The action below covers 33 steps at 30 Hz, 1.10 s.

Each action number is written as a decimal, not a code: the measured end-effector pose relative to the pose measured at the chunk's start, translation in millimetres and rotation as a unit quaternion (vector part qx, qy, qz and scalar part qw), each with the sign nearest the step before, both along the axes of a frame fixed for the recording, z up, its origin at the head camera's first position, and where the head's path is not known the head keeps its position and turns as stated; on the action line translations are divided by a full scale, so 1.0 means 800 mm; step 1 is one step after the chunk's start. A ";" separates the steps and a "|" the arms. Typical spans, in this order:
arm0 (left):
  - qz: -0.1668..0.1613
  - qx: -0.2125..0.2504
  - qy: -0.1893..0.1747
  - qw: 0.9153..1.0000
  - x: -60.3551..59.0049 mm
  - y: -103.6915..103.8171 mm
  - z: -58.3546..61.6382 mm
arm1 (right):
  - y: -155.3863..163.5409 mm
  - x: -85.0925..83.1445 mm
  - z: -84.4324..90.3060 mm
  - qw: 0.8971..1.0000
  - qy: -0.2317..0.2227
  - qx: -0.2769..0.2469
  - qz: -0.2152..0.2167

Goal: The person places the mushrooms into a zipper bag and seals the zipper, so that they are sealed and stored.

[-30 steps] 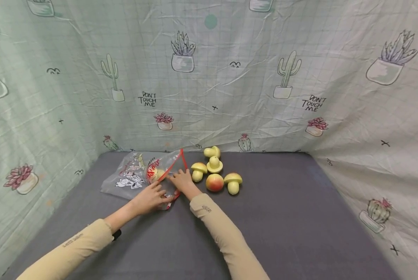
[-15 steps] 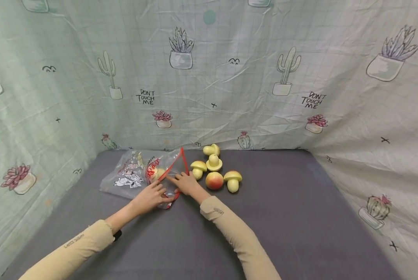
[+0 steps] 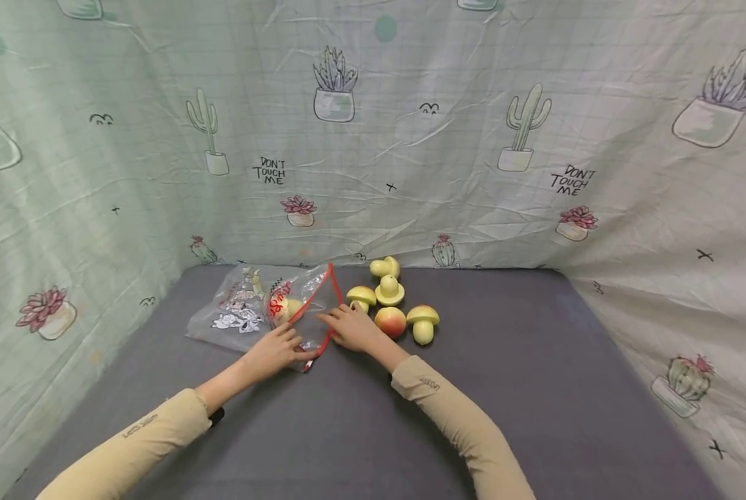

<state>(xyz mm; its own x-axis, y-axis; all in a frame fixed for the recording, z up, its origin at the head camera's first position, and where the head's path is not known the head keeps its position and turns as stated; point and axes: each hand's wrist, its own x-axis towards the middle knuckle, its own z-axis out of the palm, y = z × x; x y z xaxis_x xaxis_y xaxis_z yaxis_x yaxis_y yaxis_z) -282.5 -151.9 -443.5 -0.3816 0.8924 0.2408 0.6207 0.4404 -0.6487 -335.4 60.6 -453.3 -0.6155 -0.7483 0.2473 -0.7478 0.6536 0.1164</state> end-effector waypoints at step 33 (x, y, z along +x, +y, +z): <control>0.030 -0.002 -0.032 0.999 0.003 0.006 -0.015 | 0.138 0.041 0.011 0.978 0.149 -0.146 0.022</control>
